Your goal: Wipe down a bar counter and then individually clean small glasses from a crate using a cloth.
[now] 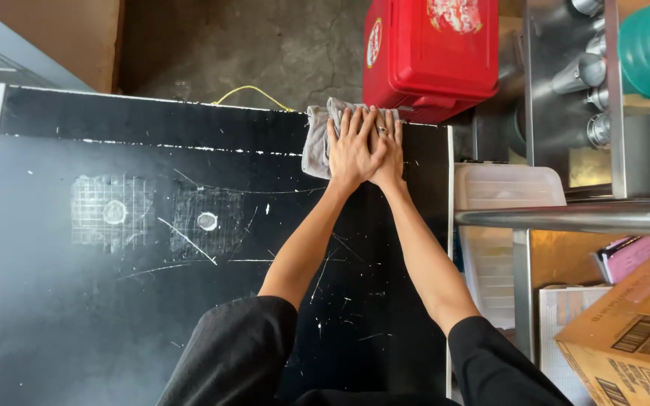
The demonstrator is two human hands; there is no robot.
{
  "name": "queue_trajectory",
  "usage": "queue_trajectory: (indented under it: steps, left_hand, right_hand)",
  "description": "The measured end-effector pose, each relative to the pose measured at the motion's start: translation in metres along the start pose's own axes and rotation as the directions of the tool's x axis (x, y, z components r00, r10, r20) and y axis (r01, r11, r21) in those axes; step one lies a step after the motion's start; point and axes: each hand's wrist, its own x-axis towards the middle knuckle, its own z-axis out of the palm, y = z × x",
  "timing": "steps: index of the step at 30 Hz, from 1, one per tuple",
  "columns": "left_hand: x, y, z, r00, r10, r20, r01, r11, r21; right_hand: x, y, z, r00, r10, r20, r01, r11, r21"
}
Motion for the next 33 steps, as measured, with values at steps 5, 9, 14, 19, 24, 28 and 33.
queue_trajectory:
  steps: [5,9,14,19,24,28,33]
  left_hand:
    - [-0.021,-0.003,-0.007,0.999,0.049,-0.008,-0.049,0.999,-0.014]
    - [-0.081,0.016,-0.024,0.996,0.081,-0.027,-0.082,0.996,-0.018]
    - [-0.203,0.061,-0.057,0.994,0.108,0.012,-0.107,0.993,-0.050]
    - [-0.336,0.104,-0.089,0.993,0.094,0.078,-0.088,0.993,-0.081]
    - [-0.428,0.137,-0.101,0.990,0.045,0.136,-0.038,0.998,-0.052]
    - [-0.488,0.166,-0.106,0.988,0.011,0.152,-0.003,0.999,-0.052]
    - [-0.522,0.190,-0.093,0.988,0.042,0.149,-0.033,0.997,-0.066]
  right_hand:
    - [-0.022,-0.007,0.007,0.999,0.032,-0.002,-0.032,0.998,-0.046]
    - [-0.076,-0.039,-0.021,0.999,0.052,0.013,-0.051,0.997,-0.050]
    - [-0.202,-0.085,-0.046,0.995,0.104,0.006,-0.103,0.994,-0.034]
    - [-0.346,-0.130,-0.059,0.984,0.175,0.030,-0.173,0.983,-0.054]
    - [-0.432,-0.161,-0.089,0.980,0.179,0.083,-0.177,0.984,-0.031]
    - [-0.487,-0.163,-0.109,0.980,0.150,0.133,-0.154,0.988,0.024]
    - [-0.546,-0.156,-0.103,0.974,0.214,0.070,-0.210,0.976,-0.064]
